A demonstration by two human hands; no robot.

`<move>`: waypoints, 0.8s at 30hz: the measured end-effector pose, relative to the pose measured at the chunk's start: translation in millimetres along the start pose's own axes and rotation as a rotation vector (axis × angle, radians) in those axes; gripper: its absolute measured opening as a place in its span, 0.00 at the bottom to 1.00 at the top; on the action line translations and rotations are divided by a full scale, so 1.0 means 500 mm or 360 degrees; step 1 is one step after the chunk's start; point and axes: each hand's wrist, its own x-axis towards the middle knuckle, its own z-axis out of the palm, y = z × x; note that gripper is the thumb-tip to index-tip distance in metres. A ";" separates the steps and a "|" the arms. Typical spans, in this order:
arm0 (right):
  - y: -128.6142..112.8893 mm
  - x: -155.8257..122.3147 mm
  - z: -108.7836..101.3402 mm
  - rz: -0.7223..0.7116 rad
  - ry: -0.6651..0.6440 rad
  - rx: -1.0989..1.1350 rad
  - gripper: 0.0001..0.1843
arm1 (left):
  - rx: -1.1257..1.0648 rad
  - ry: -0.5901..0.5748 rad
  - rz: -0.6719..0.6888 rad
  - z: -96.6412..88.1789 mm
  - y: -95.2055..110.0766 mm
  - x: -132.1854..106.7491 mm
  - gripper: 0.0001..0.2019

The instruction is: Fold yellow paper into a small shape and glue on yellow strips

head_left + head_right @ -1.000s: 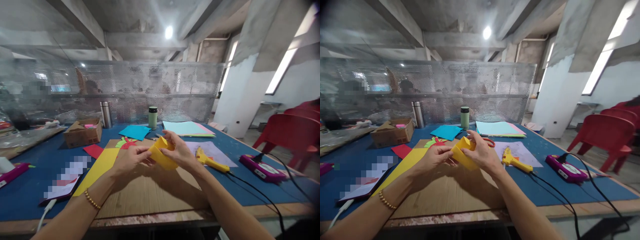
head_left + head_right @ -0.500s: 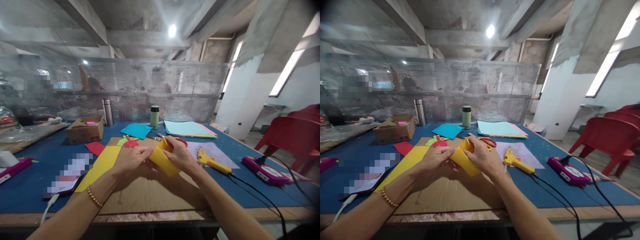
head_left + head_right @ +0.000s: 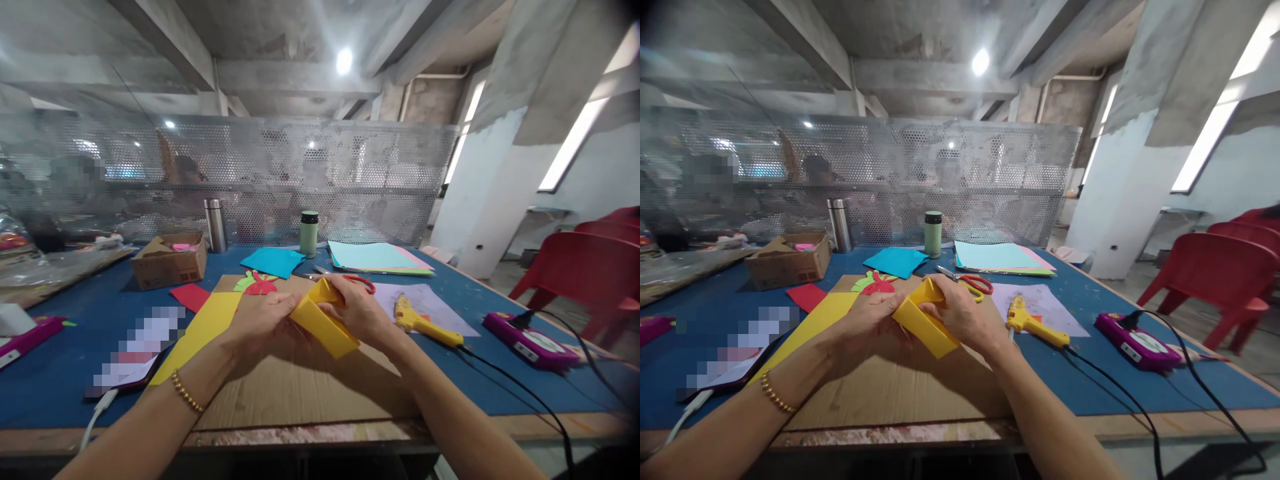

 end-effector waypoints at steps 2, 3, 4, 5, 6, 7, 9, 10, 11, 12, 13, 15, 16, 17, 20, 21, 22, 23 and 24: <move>-0.003 0.000 -0.001 -0.0030 0.0005 -0.0018 0.18 | -0.0026 -0.0027 -0.0015 0.000 0.001 -0.002 0.29; -0.004 -0.001 -0.001 -0.0049 0.0006 -0.0021 0.18 | -0.0036 -0.0046 -0.0024 0.000 0.001 -0.003 0.29; -0.004 -0.001 -0.001 -0.0062 0.0004 -0.0025 0.20 | -0.0043 -0.0061 -0.0033 0.001 0.002 -0.003 0.29; -0.004 -0.001 -0.001 -0.0063 0.0002 -0.0030 0.21 | -0.0043 -0.0071 -0.0041 0.002 0.003 -0.004 0.29; -0.005 -0.001 0.000 -0.0057 -0.0002 -0.0033 0.21 | -0.0040 -0.0072 -0.0047 0.003 0.004 -0.005 0.29; -0.005 -0.002 0.000 -0.0049 -0.0006 -0.0031 0.22 | -0.0034 -0.0070 -0.0056 0.003 0.005 -0.005 0.29; -0.005 -0.003 0.001 -0.0061 -0.0007 -0.0014 0.23 | -0.0023 -0.0074 -0.0071 0.004 0.007 -0.006 0.28; -0.006 -0.004 0.000 -0.0082 -0.0004 -0.0004 0.23 | -0.0016 -0.0076 -0.0078 0.004 0.008 -0.005 0.27; -0.007 -0.005 0.000 -0.0107 -0.0004 0.0007 0.24 | -0.0005 -0.0077 -0.0087 0.003 0.009 -0.005 0.26; -0.009 -0.006 -0.002 -0.0133 -0.0012 0.0017 0.24 | 0.0011 -0.0069 -0.0099 0.003 0.009 -0.004 0.24; -0.011 -0.007 -0.004 -0.0153 -0.0025 0.0027 0.25 | 0.0034 -0.0054 -0.0115 0.002 0.010 -0.004 0.23; -0.018 -0.010 -0.009 -0.0170 -0.0068 0.0048 0.25 | 0.0081 -0.0008 -0.0154 0.002 0.011 -0.004 0.20; -0.022 -0.010 -0.011 -0.0164 -0.0092 0.0054 0.24 | 0.0098 0.0017 -0.0171 0.002 0.012 -0.004 0.19; -0.026 -0.011 -0.013 -0.0147 -0.0110 0.0054 0.24 | 0.0111 0.0041 -0.0182 0.003 0.012 -0.005 0.19; -0.035 -0.012 -0.012 -0.0078 -0.0131 0.0020 0.24 | 0.0137 0.0102 -0.0207 0.006 0.012 -0.006 0.20; -0.037 -0.012 -0.009 -0.0072 -0.0129 0.0008 0.23 | 0.0143 0.0119 -0.0215 0.005 0.011 -0.005 0.20; -0.037 -0.011 -0.006 -0.0076 -0.0120 0.0000 0.22 | 0.0153 0.0131 -0.0220 0.004 0.009 -0.005 0.20; -0.037 -0.010 -0.002 -0.0087 -0.0107 -0.0001 0.20 | 0.0159 0.0136 -0.0219 0.003 0.007 -0.003 0.21; -0.036 -0.010 0.001 -0.0100 -0.0098 0.0004 0.18 | 0.0153 0.0131 -0.0206 0.000 0.005 -0.002 0.22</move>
